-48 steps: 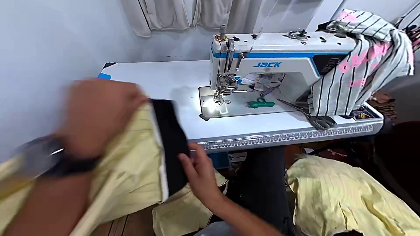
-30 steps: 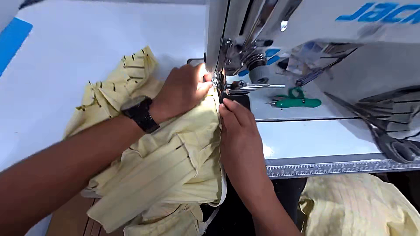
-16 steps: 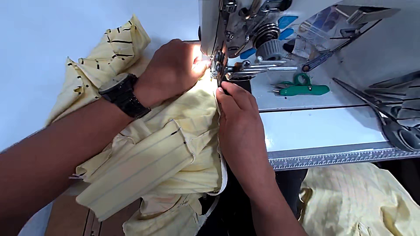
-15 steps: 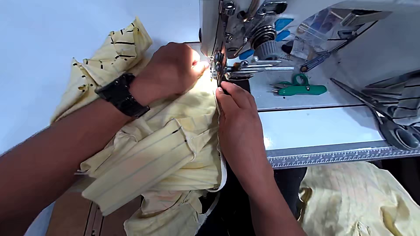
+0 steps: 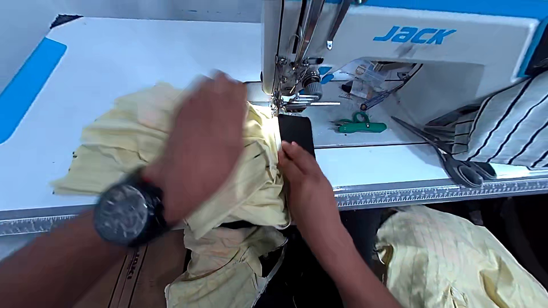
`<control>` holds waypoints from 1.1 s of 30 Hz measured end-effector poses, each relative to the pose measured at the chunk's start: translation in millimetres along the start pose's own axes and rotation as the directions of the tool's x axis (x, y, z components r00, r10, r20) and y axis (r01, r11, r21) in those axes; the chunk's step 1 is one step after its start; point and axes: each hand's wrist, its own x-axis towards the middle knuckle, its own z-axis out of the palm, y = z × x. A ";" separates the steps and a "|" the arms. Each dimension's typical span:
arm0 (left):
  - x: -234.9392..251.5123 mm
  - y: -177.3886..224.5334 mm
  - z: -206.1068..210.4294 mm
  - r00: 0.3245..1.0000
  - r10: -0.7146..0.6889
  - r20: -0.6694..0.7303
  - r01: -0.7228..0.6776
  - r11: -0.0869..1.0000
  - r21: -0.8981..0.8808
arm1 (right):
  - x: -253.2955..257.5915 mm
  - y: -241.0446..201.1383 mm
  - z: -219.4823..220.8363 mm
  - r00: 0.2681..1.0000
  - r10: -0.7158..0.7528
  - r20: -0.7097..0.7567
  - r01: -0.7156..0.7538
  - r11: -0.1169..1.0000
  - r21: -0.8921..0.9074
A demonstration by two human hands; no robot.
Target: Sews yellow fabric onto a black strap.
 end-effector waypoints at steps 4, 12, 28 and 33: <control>5.5 24.1 66.2 0.968 0.251 -0.016 -0.248 0.942 -0.226 | -33.8 -0.6 4.8 0.995 -0.045 -0.091 0.039 0.997 -0.067; 0.1 -16.0 89.5 0.984 0.178 0.006 -0.178 0.982 -0.070 | -18.6 15.3 -5.3 0.994 -0.103 0.031 0.105 0.992 -0.071; 79.3 -48.5 84.4 0.991 0.130 -0.012 -0.131 0.987 -0.090 | 71.0 41.3 -1.1 0.976 -0.165 0.141 0.182 0.976 -0.118; 35.1 -26.1 65.9 0.949 0.290 -0.125 -0.308 0.935 -0.175 | 85.1 70.6 -11.8 0.880 -0.442 0.174 0.438 0.897 0.065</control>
